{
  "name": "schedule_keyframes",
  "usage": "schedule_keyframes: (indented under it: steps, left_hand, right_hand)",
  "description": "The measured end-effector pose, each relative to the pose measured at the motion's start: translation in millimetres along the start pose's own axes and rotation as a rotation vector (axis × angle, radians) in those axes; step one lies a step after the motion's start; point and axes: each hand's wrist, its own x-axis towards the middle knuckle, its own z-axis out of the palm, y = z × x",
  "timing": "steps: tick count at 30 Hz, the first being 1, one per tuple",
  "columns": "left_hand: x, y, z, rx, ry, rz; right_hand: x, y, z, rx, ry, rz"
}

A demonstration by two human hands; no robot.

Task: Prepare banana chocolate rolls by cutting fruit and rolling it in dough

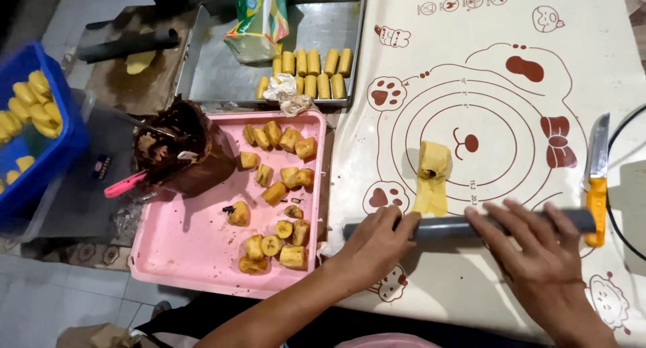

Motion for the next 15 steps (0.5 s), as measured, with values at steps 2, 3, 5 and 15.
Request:
schedule_keyframes:
  steps: [2,3,5,15]
  left_hand:
    - [8,-2,-7,-0.161,-0.11,-0.185]
    - [10,-7,-6,-0.229,-0.007,-0.271]
    - [20,-19,-19,-0.296,0.103,-0.361]
    - [40,-88,16,0.211,0.282,-0.46]
  right_hand:
    - [14,0,-8,0.045,0.139,0.0]
    - [19,-1,-16,0.111,0.197,0.023]
    - [25,1,-14,0.179,0.257,0.04]
    - [40,2,12,0.458,-0.082,-0.073]
